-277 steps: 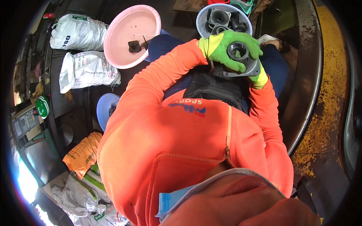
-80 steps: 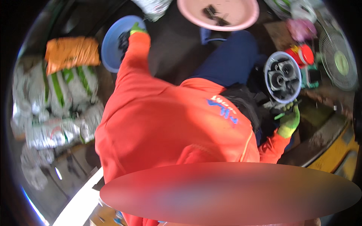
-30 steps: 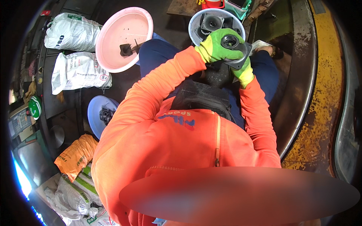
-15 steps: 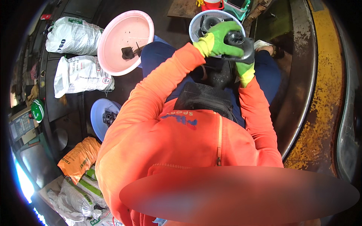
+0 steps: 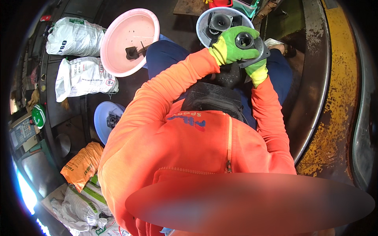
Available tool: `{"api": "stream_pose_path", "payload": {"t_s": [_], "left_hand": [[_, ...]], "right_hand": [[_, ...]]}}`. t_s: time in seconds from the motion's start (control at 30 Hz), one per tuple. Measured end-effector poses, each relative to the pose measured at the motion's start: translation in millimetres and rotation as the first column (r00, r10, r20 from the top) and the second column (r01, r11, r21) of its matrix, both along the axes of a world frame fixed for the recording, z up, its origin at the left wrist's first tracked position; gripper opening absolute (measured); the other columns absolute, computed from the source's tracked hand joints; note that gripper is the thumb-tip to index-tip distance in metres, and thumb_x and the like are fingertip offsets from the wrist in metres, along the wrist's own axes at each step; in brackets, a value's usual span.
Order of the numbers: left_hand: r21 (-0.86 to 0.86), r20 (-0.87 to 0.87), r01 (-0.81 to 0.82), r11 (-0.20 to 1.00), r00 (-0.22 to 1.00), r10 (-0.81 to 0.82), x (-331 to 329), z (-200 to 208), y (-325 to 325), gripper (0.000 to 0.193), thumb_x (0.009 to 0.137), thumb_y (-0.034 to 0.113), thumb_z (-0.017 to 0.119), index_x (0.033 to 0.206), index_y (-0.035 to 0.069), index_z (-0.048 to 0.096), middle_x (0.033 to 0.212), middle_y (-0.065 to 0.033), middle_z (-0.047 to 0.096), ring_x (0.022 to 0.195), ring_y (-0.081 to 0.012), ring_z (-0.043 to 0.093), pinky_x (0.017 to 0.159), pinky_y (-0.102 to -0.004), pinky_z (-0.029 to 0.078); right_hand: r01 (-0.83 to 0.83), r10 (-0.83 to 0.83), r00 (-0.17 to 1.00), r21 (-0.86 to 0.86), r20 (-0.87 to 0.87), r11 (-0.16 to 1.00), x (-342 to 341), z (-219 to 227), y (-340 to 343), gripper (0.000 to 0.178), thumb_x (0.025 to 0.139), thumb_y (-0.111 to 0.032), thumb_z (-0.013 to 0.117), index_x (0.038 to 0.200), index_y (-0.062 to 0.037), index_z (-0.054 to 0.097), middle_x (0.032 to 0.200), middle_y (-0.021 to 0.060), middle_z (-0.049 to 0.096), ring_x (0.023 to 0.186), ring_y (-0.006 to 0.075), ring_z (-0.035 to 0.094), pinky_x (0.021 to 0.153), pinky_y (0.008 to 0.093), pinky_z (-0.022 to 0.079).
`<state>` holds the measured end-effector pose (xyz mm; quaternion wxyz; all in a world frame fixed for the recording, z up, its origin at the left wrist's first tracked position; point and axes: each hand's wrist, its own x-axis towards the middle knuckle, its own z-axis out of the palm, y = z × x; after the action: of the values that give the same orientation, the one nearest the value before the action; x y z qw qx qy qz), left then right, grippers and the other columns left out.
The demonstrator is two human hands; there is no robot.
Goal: The person sits on the floor and uses a metal tool to scrape and clean small dark metal parts. They repeatedly pick up each part, scrape its surfaces, and place it into a nearby pink basin. The person handles the parts one at a time and continues the process for the duration of the clip.
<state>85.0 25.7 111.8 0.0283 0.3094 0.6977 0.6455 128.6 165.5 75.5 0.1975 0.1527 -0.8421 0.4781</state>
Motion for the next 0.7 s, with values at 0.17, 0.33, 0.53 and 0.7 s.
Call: {"api": "stream_pose_path", "payload": {"t_s": [0.17, 0.33, 0.53, 0.7], "left_hand": [[-0.057, 0.013, 0.244, 0.968, 0.97, -0.243, -10, 8, -15, 0.045, 0.066, 0.016, 0.074, 0.107, 0.003, 0.064, 0.106, -0.008, 0.065, 0.099, -0.0182, 0.061, 0.089, -0.0319, 0.047], [-0.049, 0.132, 0.637, 0.769, 0.768, -0.627, -20, 16, -26, 0.048, 0.065, 0.016, 0.073, 0.111, 0.005, 0.062, 0.115, -0.0092, 0.062, 0.107, -0.0199, 0.058, 0.094, -0.0334, 0.045], [-0.094, 0.05, 0.738, 0.668, 0.673, -0.738, -37, 29, -27, 0.048, 0.064, 0.016, 0.077, 0.109, 0.004, 0.063, 0.12, -0.0111, 0.06, 0.108, -0.02, 0.058, 0.094, -0.0326, 0.045], [-0.056, 0.049, 0.346, 0.936, 0.938, -0.344, -25, 14, -16, 0.051, 0.065, 0.018, 0.079, 0.11, 0.003, 0.061, 0.126, -0.0137, 0.055, 0.115, -0.0212, 0.054, 0.097, -0.0323, 0.042]], "right_hand": [[-0.223, 0.241, 0.964, -0.146, 0.117, 0.964, 5, 3, 5, 0.042, 0.082, -0.014, 0.067, 0.12, -0.0032, 0.053, 0.115, 0.0088, 0.059, 0.103, 0.0198, 0.057, 0.088, 0.032, 0.046], [-0.333, 0.605, 0.756, -0.65, 0.248, 0.683, 10, -11, 2, 0.049, 0.078, -0.008, 0.071, 0.123, -0.0046, 0.051, 0.118, 0.0062, 0.057, 0.105, 0.0173, 0.056, 0.09, 0.0304, 0.046], [-0.207, 0.624, 0.751, -0.819, 0.217, 0.535, 13, -22, -7, 0.049, 0.083, -0.013, 0.068, 0.128, -0.0053, 0.049, 0.123, 0.0053, 0.055, 0.108, 0.014, 0.055, 0.086, 0.0265, 0.049], [-0.013, 0.012, 1.0, -0.09, -0.017, 0.996, -4, -21, 3, 0.043, 0.084, -0.009, 0.065, 0.125, -0.0051, 0.051, 0.117, 0.0066, 0.059, 0.107, 0.0198, 0.057, 0.09, 0.0306, 0.046]]}}
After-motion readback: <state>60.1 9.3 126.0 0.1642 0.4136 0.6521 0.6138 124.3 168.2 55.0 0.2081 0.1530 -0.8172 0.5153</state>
